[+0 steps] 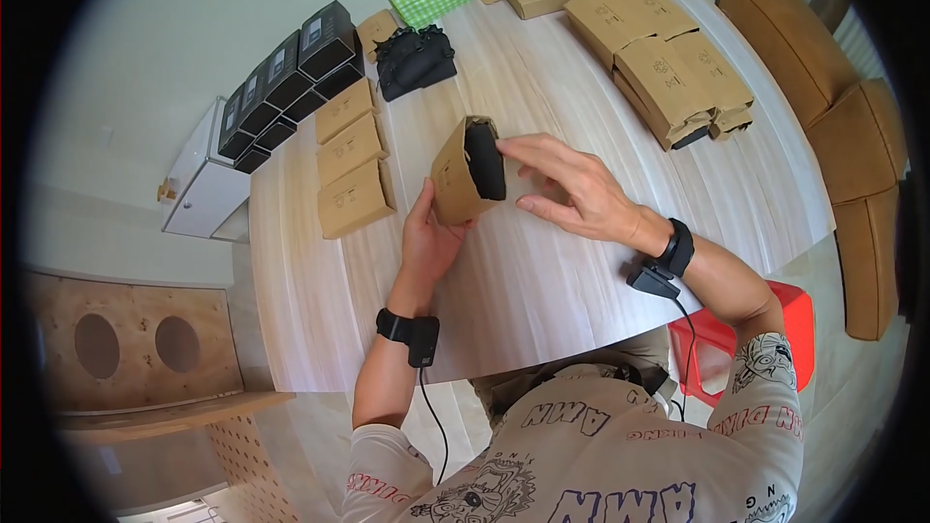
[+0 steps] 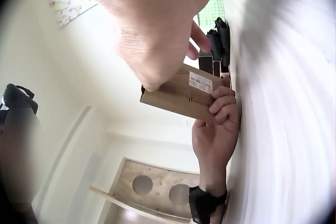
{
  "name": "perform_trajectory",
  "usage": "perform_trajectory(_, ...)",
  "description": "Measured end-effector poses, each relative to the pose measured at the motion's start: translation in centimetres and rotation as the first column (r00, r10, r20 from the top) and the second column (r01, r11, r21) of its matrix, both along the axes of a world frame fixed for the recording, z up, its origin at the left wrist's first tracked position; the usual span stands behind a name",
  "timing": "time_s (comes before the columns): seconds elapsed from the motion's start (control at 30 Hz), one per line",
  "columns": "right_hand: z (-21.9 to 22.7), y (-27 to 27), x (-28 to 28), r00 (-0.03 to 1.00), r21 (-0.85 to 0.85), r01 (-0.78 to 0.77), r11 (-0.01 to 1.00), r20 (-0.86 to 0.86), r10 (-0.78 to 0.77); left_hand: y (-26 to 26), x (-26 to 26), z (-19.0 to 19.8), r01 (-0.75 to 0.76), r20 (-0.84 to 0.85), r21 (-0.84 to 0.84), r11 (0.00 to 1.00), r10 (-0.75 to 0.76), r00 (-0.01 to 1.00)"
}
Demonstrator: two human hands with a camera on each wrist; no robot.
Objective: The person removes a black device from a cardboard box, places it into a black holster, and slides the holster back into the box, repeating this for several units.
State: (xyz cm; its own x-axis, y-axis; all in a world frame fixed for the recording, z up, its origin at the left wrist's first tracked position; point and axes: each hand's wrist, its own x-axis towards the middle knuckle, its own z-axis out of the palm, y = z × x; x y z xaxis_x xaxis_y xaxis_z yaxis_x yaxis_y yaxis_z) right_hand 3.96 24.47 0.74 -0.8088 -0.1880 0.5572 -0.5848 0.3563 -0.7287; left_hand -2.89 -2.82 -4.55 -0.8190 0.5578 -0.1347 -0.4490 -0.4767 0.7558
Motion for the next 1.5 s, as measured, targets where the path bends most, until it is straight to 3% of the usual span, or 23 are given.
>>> perform_trajectory(0.07,-0.4,0.4,-0.2,0.999,0.077,-0.037,0.996,0.013,0.036,0.1,0.0,-0.1,0.014,0.035,-0.008,1.000,-0.014,0.999)
perform_trajectory(0.17,-0.3,0.3,-0.2,0.997,0.017,-0.003,1.000,0.081,0.002,0.5,0.4,0.3,-0.001,0.062,-0.010,1.000,0.002,0.998)
perform_trajectory(0.37,-1.1,0.2,-0.7,0.999,0.053,0.048,0.997,0.020,-0.050,0.7,0.5,0.8,0.024,0.101,-0.009,1.000,-0.024,0.995)
perform_trajectory(0.6,-1.2,0.4,-0.9,0.994,0.007,0.021,1.000,0.105,-0.021,0.9,0.8,1.2,-0.005,0.061,-0.039,0.999,0.007,0.998)
perform_trajectory(0.67,-2.3,0.8,-1.2,0.953,-0.185,-0.125,0.975,0.250,0.169,1.6,1.2,1.9,-0.196,-0.034,-0.152,0.969,0.193,0.981)
perform_trajectory(0.7,-2.3,0.5,-1.1,0.954,-0.179,-0.120,0.977,0.252,0.163,1.5,1.1,1.7,-0.191,-0.032,-0.146,0.971,0.189,0.982)
perform_trajectory(0.77,-2.0,-0.7,-0.8,0.891,-0.484,-0.045,0.874,0.376,0.254,1.0,0.7,1.3,-0.306,-0.486,-0.299,0.904,0.132,0.864)
perform_trajectory(1.0,-4.9,1.0,-3.0,0.799,-0.429,-0.023,0.903,0.535,0.275,1.2,0.6,0.2,-0.298,-0.560,-0.352,0.887,0.056,0.827)
perform_trajectory(1.07,-4.9,1.2,-3.4,0.752,-0.337,-0.086,0.937,0.595,0.283,0.7,0.5,0.4,-0.327,-0.585,-0.375,0.867,0.053,0.810)
perform_trajectory(1.13,-4.0,1.3,-3.1,0.753,-0.348,-0.076,0.934,0.594,0.283,0.8,0.6,0.9,-0.287,-0.590,-0.365,0.886,0.018,0.807)
perform_trajectory(1.27,-3.1,2.1,-3.2,0.741,-0.219,-0.136,0.966,0.624,0.246,0.7,1.0,1.5,-0.341,-0.598,-0.454,0.823,0.002,0.802)
perform_trajectory(1.33,-2.1,2.5,-3.0,0.738,-0.203,-0.199,0.959,0.612,0.283,0.5,0.4,0.9,-0.215,-0.546,-0.473,0.854,-0.093,0.832)
perform_trajectory(1.43,-1.0,4.7,-3.6,0.832,-0.165,-0.129,0.978,0.518,0.197,0.6,0.1,0.3,-0.207,-0.493,-0.356,0.911,0.005,0.870)
perform_trajectory(1.5,1.6,7.3,-4.1,0.851,-0.226,0.094,0.970,0.523,0.040,0.6,0.1,0.2,-0.221,-0.496,-0.376,0.900,0.006,0.869)
